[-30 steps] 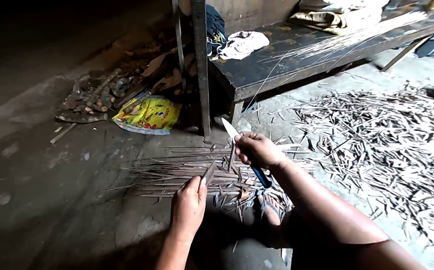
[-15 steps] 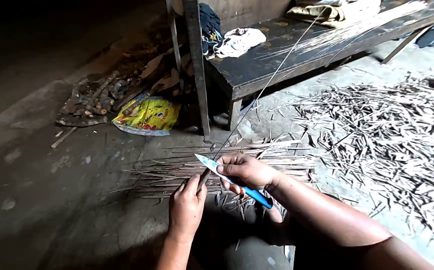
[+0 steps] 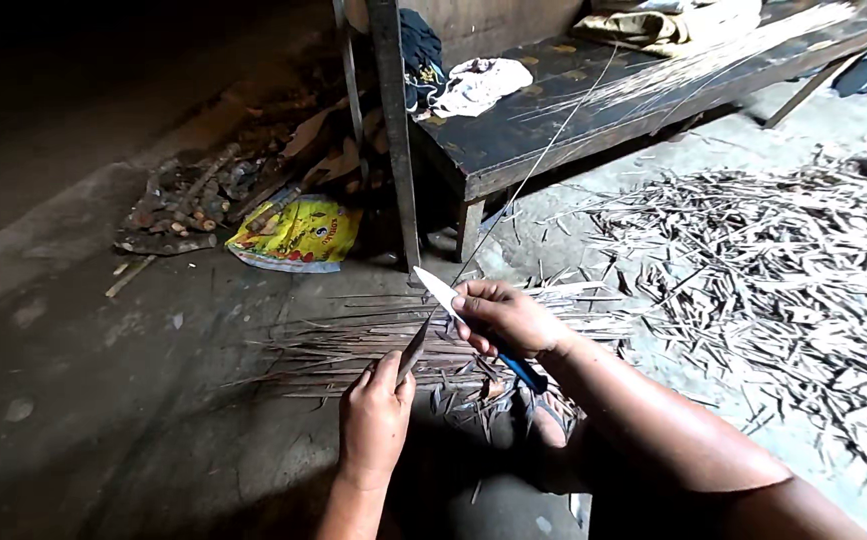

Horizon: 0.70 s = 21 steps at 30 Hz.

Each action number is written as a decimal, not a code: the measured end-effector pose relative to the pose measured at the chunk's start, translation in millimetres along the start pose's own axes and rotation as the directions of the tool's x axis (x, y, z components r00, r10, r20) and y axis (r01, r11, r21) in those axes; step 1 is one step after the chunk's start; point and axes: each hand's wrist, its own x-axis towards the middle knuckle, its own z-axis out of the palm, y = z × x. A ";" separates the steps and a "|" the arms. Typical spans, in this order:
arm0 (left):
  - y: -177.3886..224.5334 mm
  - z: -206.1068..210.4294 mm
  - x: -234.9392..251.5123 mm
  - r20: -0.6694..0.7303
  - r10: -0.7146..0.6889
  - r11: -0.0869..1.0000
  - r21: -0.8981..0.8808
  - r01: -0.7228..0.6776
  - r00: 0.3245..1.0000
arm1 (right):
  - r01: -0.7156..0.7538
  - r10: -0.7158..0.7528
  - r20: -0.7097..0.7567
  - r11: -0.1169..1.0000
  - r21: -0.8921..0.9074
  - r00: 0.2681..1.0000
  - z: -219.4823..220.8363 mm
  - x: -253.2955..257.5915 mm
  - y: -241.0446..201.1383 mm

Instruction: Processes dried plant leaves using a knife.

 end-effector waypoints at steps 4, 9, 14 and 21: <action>-0.4 0.4 0.0 -0.001 0.006 1.000 -0.021 -0.006 1.000 | 0.021 -0.017 -0.097 0.999 0.036 0.995 -10.6 0.3 -6.2; -1.0 1.6 1.6 0.015 -0.005 0.997 -0.076 0.006 1.000 | 0.101 -0.099 -0.230 0.995 -0.004 0.968 -13.0 -1.0 -12.4; -3.8 0.5 1.7 0.035 -0.049 0.995 -0.086 0.052 0.998 | 0.218 -0.174 -0.466 0.975 0.043 0.868 -31.9 -0.5 -25.6; -3.8 -4.2 8.4 0.245 -0.232 0.846 -0.426 0.320 0.941 | 0.269 -0.242 -0.313 0.962 0.044 0.918 -19.8 -10.0 -22.8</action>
